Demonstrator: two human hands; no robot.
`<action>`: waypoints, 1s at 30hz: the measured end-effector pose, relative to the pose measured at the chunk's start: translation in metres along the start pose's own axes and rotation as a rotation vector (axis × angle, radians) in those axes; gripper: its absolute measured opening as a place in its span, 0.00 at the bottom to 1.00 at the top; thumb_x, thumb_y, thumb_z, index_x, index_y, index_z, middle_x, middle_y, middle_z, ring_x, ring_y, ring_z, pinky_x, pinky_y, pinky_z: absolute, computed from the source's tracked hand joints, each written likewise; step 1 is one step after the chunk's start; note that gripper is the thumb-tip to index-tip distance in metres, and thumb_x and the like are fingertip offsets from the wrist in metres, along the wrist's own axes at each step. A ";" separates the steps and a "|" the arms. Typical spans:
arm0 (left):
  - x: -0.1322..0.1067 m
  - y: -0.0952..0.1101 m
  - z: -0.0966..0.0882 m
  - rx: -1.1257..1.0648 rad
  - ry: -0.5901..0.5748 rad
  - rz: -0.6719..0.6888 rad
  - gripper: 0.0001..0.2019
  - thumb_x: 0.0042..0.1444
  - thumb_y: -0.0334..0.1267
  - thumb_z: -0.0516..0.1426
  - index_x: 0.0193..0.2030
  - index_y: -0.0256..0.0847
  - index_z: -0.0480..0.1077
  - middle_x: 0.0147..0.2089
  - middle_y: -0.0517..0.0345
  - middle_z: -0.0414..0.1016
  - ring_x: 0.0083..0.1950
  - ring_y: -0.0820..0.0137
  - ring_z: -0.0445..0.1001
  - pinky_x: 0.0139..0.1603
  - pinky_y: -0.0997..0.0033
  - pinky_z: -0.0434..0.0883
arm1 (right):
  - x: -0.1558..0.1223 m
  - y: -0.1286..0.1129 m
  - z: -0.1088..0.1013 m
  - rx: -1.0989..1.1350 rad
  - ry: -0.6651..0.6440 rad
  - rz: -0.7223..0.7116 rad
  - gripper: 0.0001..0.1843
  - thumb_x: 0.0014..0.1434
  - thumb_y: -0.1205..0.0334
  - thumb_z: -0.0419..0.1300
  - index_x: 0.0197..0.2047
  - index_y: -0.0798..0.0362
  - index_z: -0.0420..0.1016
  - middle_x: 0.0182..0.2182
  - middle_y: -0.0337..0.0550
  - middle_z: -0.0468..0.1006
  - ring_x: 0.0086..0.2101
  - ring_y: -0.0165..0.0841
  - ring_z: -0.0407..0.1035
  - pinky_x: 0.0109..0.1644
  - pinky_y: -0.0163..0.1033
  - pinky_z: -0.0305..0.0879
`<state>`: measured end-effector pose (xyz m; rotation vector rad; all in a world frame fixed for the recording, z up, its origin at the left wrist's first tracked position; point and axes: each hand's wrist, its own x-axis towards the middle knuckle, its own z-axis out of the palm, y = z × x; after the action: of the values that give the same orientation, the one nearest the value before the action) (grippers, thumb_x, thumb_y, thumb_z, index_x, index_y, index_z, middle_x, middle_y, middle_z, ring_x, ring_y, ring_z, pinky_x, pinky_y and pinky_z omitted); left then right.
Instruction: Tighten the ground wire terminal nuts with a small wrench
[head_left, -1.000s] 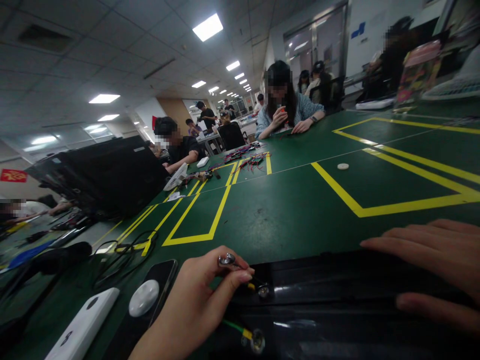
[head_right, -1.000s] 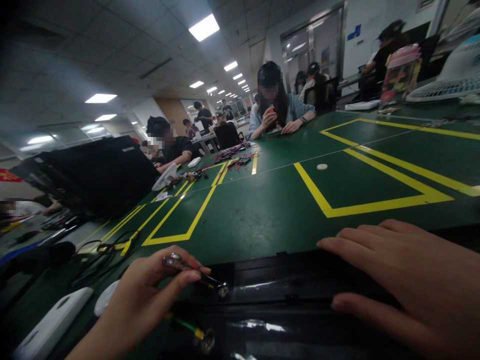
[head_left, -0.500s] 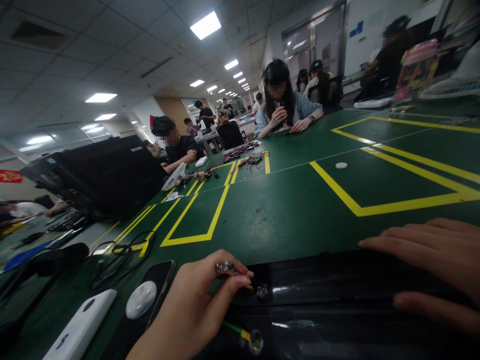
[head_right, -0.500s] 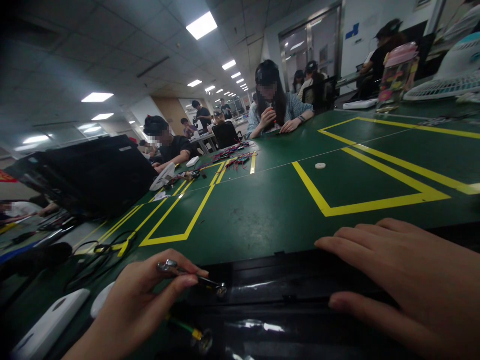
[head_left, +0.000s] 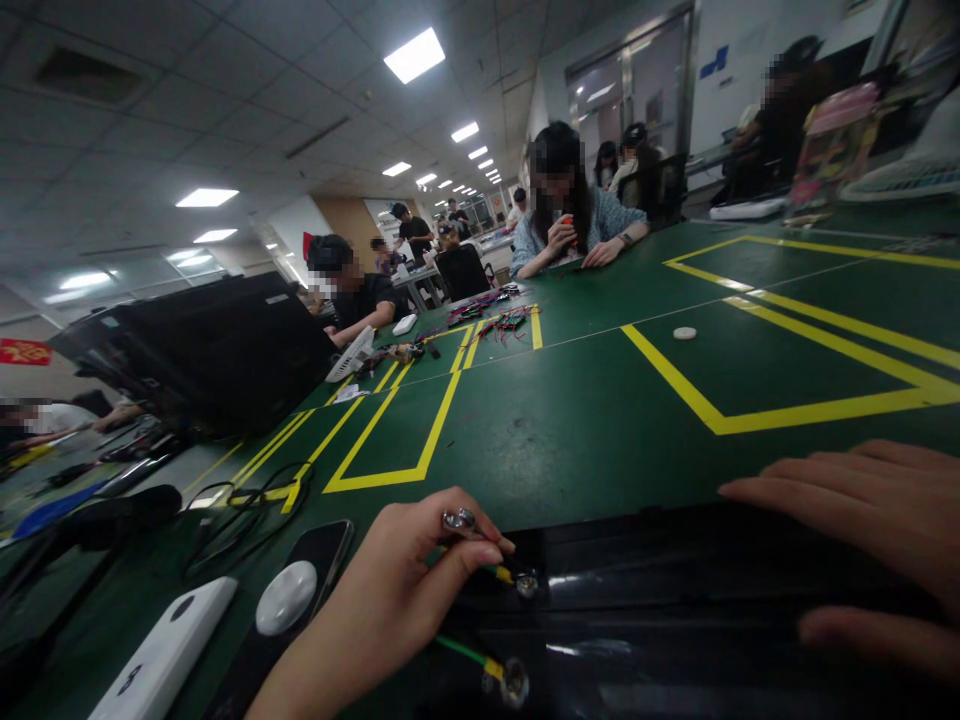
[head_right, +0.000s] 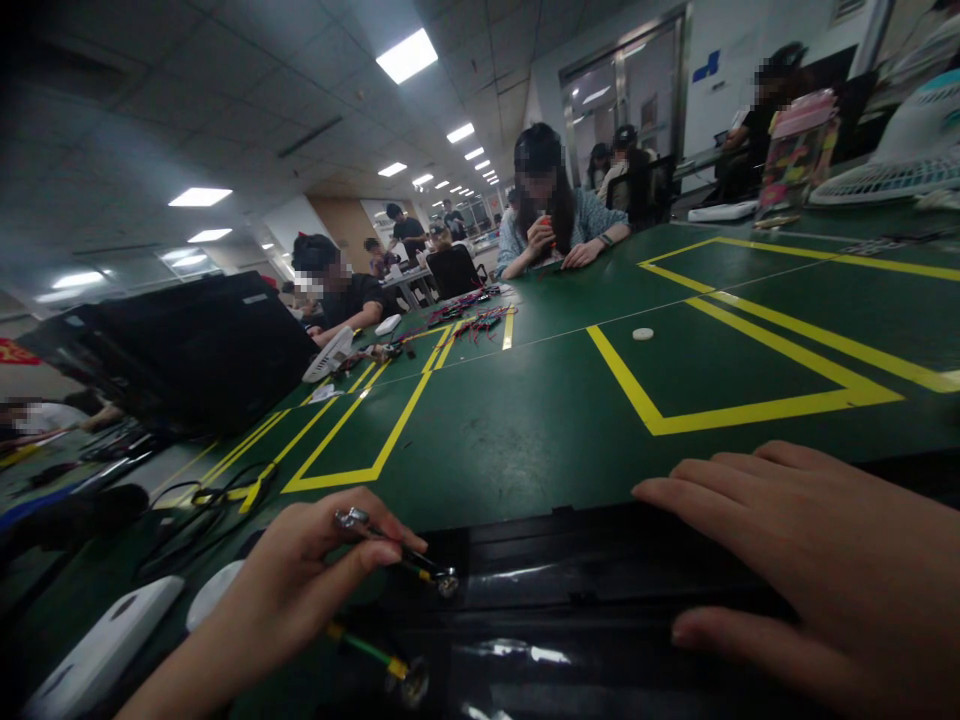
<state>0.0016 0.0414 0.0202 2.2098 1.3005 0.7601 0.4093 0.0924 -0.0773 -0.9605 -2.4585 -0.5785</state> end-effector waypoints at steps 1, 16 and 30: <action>0.000 -0.001 0.000 -0.006 -0.003 0.002 0.07 0.63 0.27 0.58 0.35 0.42 0.74 0.36 0.62 0.85 0.37 0.74 0.81 0.39 0.78 0.72 | 0.000 0.001 0.001 0.002 0.001 -0.002 0.51 0.46 0.14 0.60 0.68 0.27 0.61 0.55 0.15 0.71 0.40 0.32 0.77 0.37 0.44 0.76; 0.003 -0.003 -0.001 -0.066 0.012 -0.028 0.07 0.62 0.27 0.59 0.35 0.41 0.77 0.35 0.59 0.85 0.36 0.71 0.82 0.39 0.75 0.74 | 0.003 -0.001 -0.001 0.024 0.014 -0.011 0.48 0.52 0.14 0.56 0.68 0.28 0.61 0.54 0.14 0.72 0.40 0.29 0.77 0.36 0.42 0.77; -0.012 0.004 0.007 -0.249 0.443 -0.241 0.02 0.61 0.32 0.60 0.39 0.41 0.74 0.40 0.57 0.87 0.32 0.70 0.85 0.32 0.75 0.81 | 0.001 -0.004 0.006 0.121 0.015 0.060 0.50 0.45 0.18 0.65 0.67 0.27 0.64 0.56 0.16 0.71 0.41 0.37 0.76 0.39 0.53 0.75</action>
<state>0.0040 0.0288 0.0145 1.7066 1.5426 1.2847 0.4040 0.0932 -0.0822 -0.9740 -2.4117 -0.4099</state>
